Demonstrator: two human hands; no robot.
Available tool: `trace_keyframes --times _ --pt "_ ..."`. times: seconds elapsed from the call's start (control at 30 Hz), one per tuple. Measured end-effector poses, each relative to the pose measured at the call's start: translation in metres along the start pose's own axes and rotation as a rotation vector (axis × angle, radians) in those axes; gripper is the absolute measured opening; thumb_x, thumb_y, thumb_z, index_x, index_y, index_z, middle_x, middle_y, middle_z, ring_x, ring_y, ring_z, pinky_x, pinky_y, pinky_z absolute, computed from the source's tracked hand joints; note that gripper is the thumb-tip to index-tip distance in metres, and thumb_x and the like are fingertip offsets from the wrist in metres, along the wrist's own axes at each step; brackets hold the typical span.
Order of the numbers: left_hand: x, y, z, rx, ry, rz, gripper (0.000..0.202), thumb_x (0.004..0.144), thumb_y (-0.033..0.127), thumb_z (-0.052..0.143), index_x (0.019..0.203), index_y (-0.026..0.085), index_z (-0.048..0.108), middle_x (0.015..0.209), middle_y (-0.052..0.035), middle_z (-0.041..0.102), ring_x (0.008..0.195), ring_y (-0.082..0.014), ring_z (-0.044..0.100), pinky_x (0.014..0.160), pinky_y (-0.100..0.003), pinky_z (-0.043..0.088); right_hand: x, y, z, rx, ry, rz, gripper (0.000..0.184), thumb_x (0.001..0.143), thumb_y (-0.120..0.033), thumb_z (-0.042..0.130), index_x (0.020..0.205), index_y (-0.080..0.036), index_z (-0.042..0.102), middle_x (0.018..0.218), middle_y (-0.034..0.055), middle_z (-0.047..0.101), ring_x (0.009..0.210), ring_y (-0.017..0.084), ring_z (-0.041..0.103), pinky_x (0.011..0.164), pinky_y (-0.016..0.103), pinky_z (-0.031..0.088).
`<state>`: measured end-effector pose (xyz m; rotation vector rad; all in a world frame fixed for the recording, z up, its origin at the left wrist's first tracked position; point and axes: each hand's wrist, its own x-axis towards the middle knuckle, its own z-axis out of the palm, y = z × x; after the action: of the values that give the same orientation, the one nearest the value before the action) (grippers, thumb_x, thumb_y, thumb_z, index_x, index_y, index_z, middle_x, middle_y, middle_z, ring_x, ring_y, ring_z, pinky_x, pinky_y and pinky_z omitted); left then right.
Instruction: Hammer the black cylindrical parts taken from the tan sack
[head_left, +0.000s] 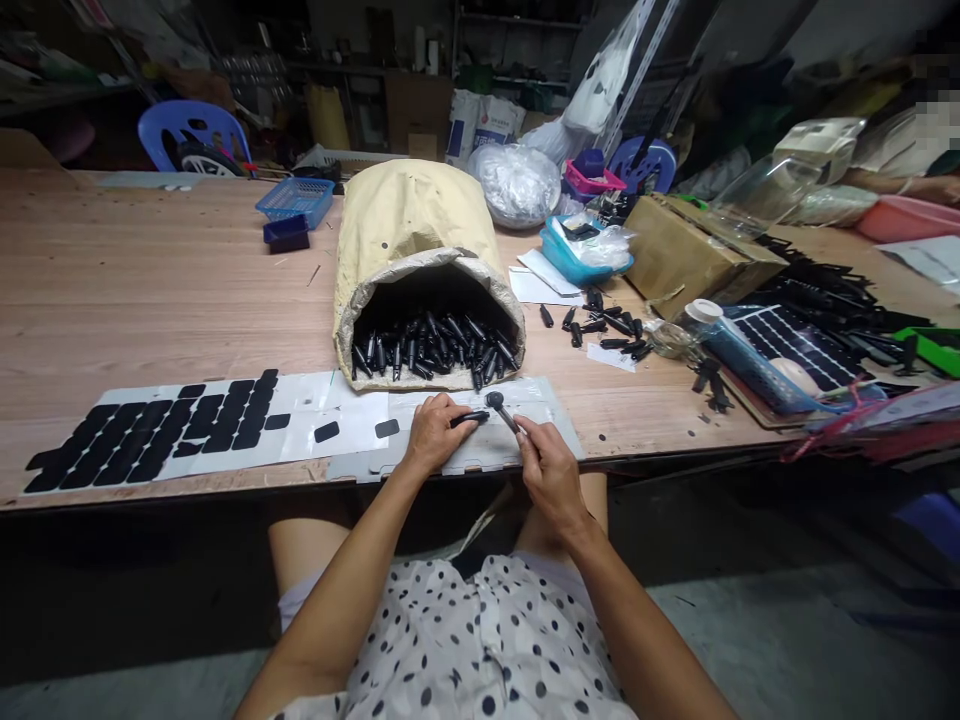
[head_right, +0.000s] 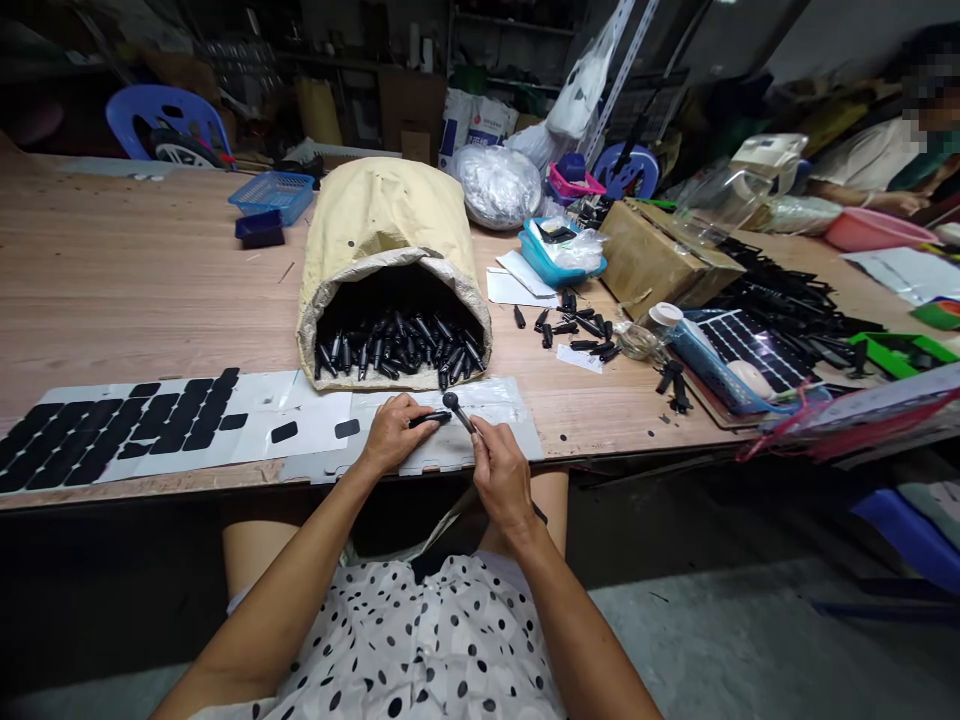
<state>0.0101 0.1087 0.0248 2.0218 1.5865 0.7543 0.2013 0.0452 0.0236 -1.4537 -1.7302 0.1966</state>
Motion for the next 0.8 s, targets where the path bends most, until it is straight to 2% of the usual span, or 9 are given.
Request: trace_keyframes --times 0.1,0.23,0.4,0.57,0.7,0.8 --pt "0.0 0.001 0.0 0.01 0.0 -0.007 0.019 0.082 0.03 0.072 0.1 0.029 0.08 0.087 -0.002 0.064 0.089 -0.0206 0.059 0.086 -0.036 0.047 -0.004 -0.005 -0.001 0.019 0.002 -0.027 0.034 0.1 -0.03 0.043 0.124 -0.026 0.067 0.092 0.0045 0.065 0.086 0.017 0.063 0.08 0.029 0.052" --pt "0.0 0.002 0.001 0.008 -0.004 -0.009 0.019 0.083 0.03 0.072 0.1 0.03 0.08 0.087 -0.0021 0.064 0.091 -0.0209 0.058 0.086 -0.035 0.046 -0.009 -0.002 0.0 -0.002 -0.023 -0.022 0.035 0.1 -0.027 0.042 0.121 -0.027 0.07 0.083 0.0024 0.062 0.078 0.016 0.062 0.073 0.027 0.051" --pt "0.0 0.004 0.001 0.016 -0.023 -0.012 0.02 0.083 0.03 0.072 0.101 0.03 0.08 0.087 -0.0018 0.064 0.094 -0.021 0.058 0.087 -0.035 0.046 -0.008 -0.007 -0.001 0.062 -0.025 -0.023 0.034 0.1 -0.028 0.044 0.123 -0.027 0.069 0.089 0.0033 0.065 0.083 0.016 0.064 0.078 0.028 0.053" --pt "0.001 0.007 0.0 0.01 -0.032 -0.052 0.016 0.083 0.029 0.072 0.095 0.033 0.08 0.082 -0.0006 0.062 0.09 -0.0197 0.056 0.085 -0.033 0.045 -0.01 -0.014 0.005 0.066 -0.081 -0.019 0.035 0.1 -0.027 0.042 0.121 -0.027 0.07 0.086 0.0027 0.064 0.08 0.016 0.063 0.075 0.027 0.052" --pt "0.0 0.009 0.0 -0.005 -0.025 -0.056 0.018 0.081 0.03 0.074 0.097 0.032 0.08 0.085 -0.0013 0.063 0.093 -0.0208 0.057 0.087 -0.034 0.046 -0.006 -0.002 0.002 0.017 -0.059 -0.015 0.034 0.099 -0.027 0.043 0.119 -0.026 0.07 0.088 0.0031 0.064 0.083 0.016 0.062 0.078 0.028 0.05" --pt "-0.001 0.009 0.002 -0.007 -0.009 -0.057 0.019 0.078 0.029 0.077 0.097 0.029 0.08 0.087 -0.002 0.065 0.095 -0.0219 0.059 0.09 -0.035 0.047 0.006 0.015 -0.006 -0.147 -0.001 0.027 0.033 0.098 -0.027 0.044 0.117 -0.026 0.071 0.09 0.0044 0.063 0.085 0.018 0.06 0.074 0.028 0.046"
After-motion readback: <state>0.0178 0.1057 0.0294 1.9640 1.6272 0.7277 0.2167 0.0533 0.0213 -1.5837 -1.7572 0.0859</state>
